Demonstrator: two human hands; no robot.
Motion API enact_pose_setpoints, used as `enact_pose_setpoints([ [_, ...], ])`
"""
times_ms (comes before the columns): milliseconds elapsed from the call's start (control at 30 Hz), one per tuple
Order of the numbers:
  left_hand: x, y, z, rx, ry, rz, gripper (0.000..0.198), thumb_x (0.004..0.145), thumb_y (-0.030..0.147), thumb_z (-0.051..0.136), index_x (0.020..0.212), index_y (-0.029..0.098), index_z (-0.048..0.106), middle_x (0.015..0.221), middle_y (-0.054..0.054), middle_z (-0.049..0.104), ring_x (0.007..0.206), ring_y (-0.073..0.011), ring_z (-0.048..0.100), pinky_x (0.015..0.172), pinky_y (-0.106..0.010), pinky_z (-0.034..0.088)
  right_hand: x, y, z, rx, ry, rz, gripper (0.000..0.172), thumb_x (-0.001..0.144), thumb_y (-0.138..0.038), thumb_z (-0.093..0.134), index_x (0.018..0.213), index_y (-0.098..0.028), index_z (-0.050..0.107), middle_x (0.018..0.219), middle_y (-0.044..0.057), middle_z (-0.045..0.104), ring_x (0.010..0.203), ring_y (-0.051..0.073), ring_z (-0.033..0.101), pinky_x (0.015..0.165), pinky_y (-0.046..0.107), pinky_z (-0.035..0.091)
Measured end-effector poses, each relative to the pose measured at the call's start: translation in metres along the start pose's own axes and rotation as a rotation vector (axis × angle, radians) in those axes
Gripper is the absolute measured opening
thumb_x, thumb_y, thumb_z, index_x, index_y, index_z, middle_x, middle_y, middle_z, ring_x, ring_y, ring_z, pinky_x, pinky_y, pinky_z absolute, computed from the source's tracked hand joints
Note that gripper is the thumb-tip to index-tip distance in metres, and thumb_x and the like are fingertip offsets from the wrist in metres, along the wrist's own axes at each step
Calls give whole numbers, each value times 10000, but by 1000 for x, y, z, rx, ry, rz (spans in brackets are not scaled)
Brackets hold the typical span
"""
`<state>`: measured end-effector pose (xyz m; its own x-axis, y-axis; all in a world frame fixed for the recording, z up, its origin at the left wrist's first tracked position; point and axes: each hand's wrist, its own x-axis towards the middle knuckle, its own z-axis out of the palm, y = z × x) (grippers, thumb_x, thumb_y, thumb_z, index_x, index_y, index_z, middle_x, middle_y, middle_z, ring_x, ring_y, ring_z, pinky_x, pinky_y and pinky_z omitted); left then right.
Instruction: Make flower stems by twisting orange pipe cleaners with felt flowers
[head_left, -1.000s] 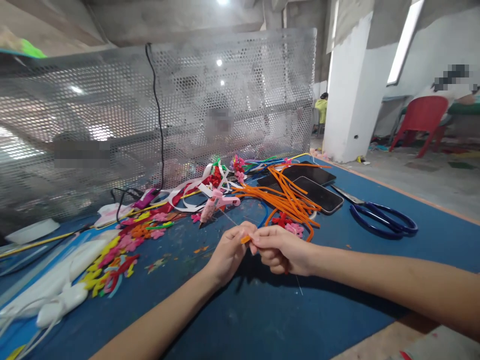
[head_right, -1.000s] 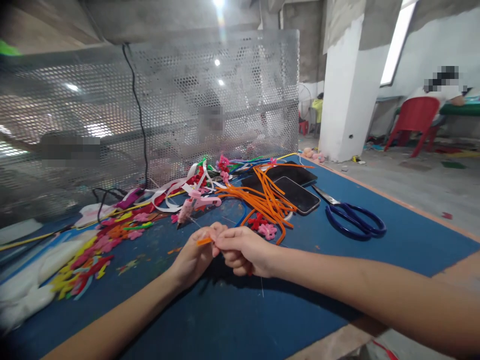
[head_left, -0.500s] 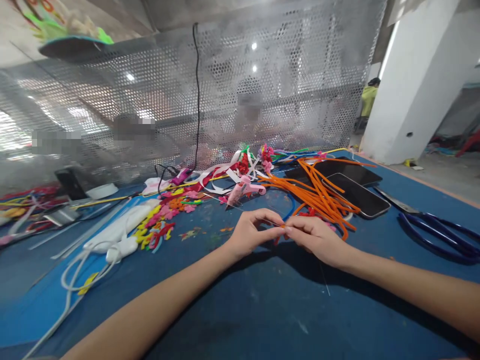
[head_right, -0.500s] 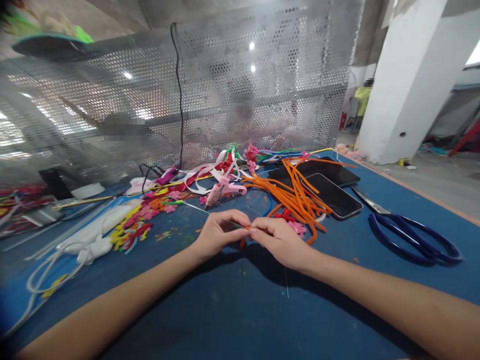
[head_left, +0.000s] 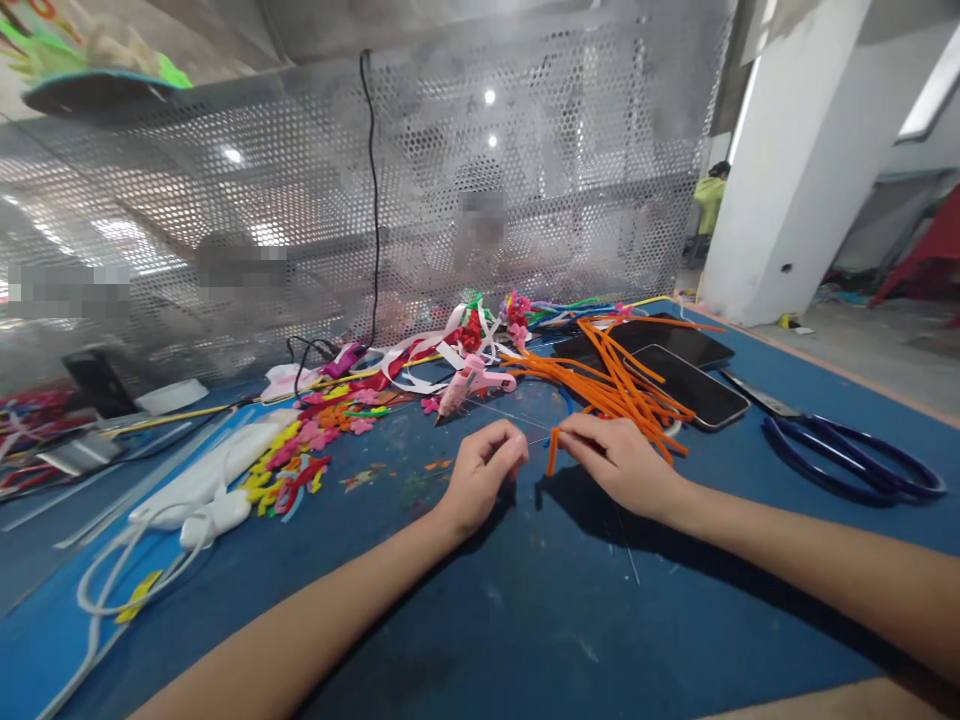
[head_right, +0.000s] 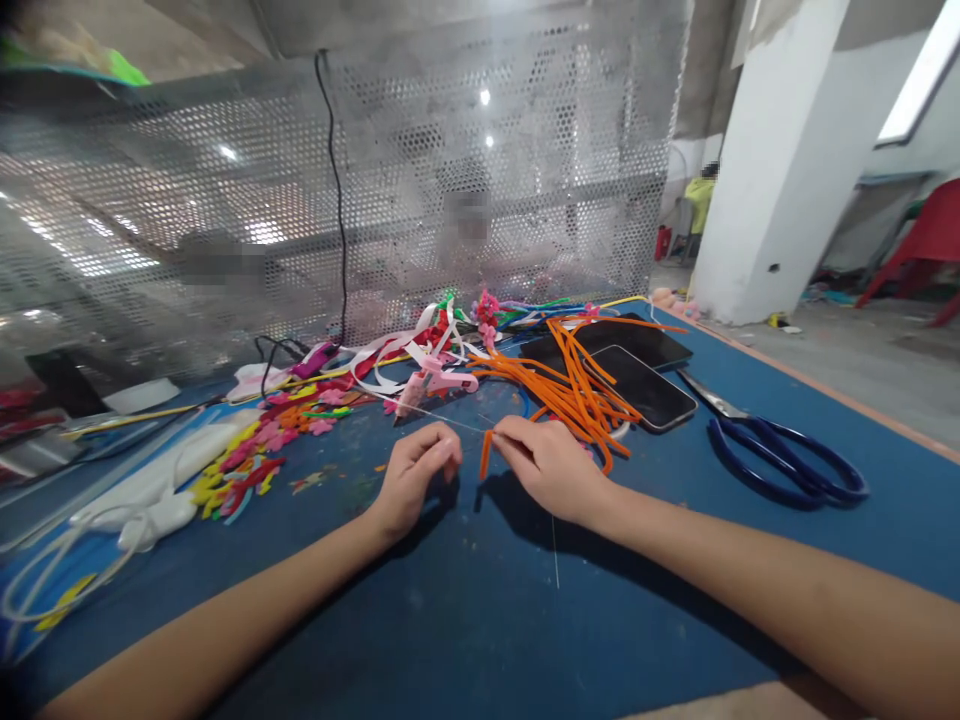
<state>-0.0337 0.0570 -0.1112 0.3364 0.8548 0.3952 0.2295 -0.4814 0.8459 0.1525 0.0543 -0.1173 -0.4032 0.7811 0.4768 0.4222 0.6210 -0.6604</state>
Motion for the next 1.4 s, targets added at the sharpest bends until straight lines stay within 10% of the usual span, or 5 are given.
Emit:
enact_pose_setpoints([
  [167, 0, 2, 6, -61, -147, -156, 286, 785, 369, 541, 614, 140, 557, 468, 37, 485, 393, -68, 417, 409, -178, 332, 3, 16, 0, -362, 6, -135, 250, 913, -219, 335, 753, -164, 518, 640, 7, 525, 562, 112, 459, 546, 227, 266],
  [667, 9, 4, 9, -6, -51, -209, 222, 731, 282, 618, 891, 169, 723, 772, -30, 689, 503, -89, 500, 528, -206, 447, 2, 13, 3, -512, -27, -217, 236, 901, -195, 340, 775, -160, 537, 659, 32, 602, 553, 119, 498, 521, 251, 212],
  [933, 9, -5, 4, -112, 29, -159, 135, 673, 253, 690, 770, 166, 720, 745, -33, 652, 539, -90, 509, 479, -191, 410, 7, 6, 3, -83, -152, -80, 221, 875, -201, 396, 688, -163, 506, 618, -5, 507, 576, 98, 443, 569, 220, 287],
  [1167, 9, -5, 3, -292, -109, -186, 179, 702, 322, 684, 726, 148, 647, 710, -11, 593, 489, -69, 490, 434, -182, 377, 13, 7, -3, 701, -490, 432, 209, 825, -351, 479, 716, -173, 486, 452, -103, 278, 358, 40, 200, 344, 168, 159],
  [1400, 13, -7, 5, -384, -78, -276, 263, 688, 365, 688, 616, 117, 638, 651, -23, 600, 572, -105, 537, 538, -216, 446, 17, 6, -1, 647, -433, 497, 198, 802, -340, 523, 715, -164, 498, 468, -105, 320, 330, 9, 218, 298, 130, 159],
])
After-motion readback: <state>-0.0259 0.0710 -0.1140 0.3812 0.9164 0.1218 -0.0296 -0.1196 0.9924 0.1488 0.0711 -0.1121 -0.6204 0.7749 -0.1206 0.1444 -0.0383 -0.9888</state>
